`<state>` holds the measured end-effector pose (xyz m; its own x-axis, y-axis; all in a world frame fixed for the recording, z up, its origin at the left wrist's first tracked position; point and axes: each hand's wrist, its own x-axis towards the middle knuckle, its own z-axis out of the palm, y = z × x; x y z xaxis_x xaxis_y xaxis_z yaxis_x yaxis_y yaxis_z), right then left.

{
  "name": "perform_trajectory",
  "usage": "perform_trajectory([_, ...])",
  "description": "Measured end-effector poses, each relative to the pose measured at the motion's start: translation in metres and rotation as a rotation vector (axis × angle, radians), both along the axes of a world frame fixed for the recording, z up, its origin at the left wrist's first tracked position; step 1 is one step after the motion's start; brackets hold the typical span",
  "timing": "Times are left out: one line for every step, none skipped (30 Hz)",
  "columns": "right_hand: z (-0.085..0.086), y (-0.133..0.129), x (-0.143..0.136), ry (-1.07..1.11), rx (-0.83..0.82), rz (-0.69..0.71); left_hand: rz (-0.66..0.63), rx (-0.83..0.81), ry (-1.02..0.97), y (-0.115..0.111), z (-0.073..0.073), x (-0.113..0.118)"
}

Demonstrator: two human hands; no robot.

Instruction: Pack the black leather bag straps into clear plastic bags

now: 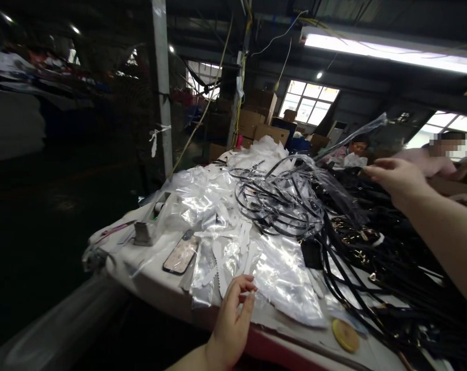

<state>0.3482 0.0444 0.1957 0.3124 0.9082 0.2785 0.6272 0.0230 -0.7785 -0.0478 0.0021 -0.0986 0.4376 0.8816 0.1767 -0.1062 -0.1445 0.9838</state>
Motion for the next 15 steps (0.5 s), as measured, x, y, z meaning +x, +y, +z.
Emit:
perform_trajectory([-0.023, -0.001, -0.004, -0.061, 0.003, -0.116, 0.0, 0.01, 0.006, 0.0, 0.001, 0.0])
perform_trajectory([-0.05, -0.002, -0.011, -0.114, -0.002, -0.214, -0.001, 0.021, 0.013, 0.0, 0.002, -0.001])
perform_trajectory([-0.079, -0.005, -0.022, -0.149, -0.037, -0.257, -0.006, 0.03, 0.021, 0.0, 0.003, -0.002])
perform_trajectory([-0.11, -0.009, -0.035, -0.174, -0.107, -0.246, -0.012, 0.039, 0.03, 0.0, 0.004, -0.003])
perform_trajectory([-0.142, -0.014, -0.051, -0.187, -0.184, -0.201, -0.02, 0.047, 0.039, 0.0, 0.006, -0.004])
perform_trajectory([-0.172, -0.021, -0.067, -0.189, -0.259, -0.134, -0.027, 0.054, 0.049, 0.0, 0.007, -0.005])
perform_trajectory([-0.2, -0.029, -0.082, -0.191, -0.322, -0.065, -0.033, 0.058, 0.058, 0.0, 0.008, -0.006])
perform_trajectory([-0.225, -0.037, -0.097, -0.199, -0.364, -0.01, -0.035, 0.061, 0.066, 0.0, 0.009, -0.008])
perform_trajectory([-0.247, -0.046, -0.109, -0.212, -0.385, 0.019, -0.033, 0.062, 0.073, -0.001, 0.01, -0.01])
perform_trajectory([-0.266, -0.054, -0.118, -0.234, -0.388, 0.026, -0.03, 0.063, 0.077, -0.001, 0.01, -0.011])
perform_trajectory([-0.281, -0.062, -0.124, -0.261, -0.378, 0.014, -0.027, 0.061, 0.079, -0.002, 0.01, -0.013])
perform_trajectory([-0.293, -0.07, -0.127, -0.287, -0.361, -0.008, -0.024, 0.058, 0.079, -0.002, 0.01, -0.015])
perform_trajectory([-0.302, -0.076, -0.127, -0.31, -0.34, -0.033, -0.021, 0.053, 0.079, -0.003, 0.008, -0.016])
perform_trajectory([-0.309, -0.081, -0.125, -0.326, -0.32, -0.056, -0.018, 0.047, 0.081, -0.003, 0.007, -0.017])
perform_trajectory([-0.314, -0.085, -0.122, -0.335, -0.303, -0.072, -0.018, 0.04, 0.085, -0.004, 0.004, -0.018])
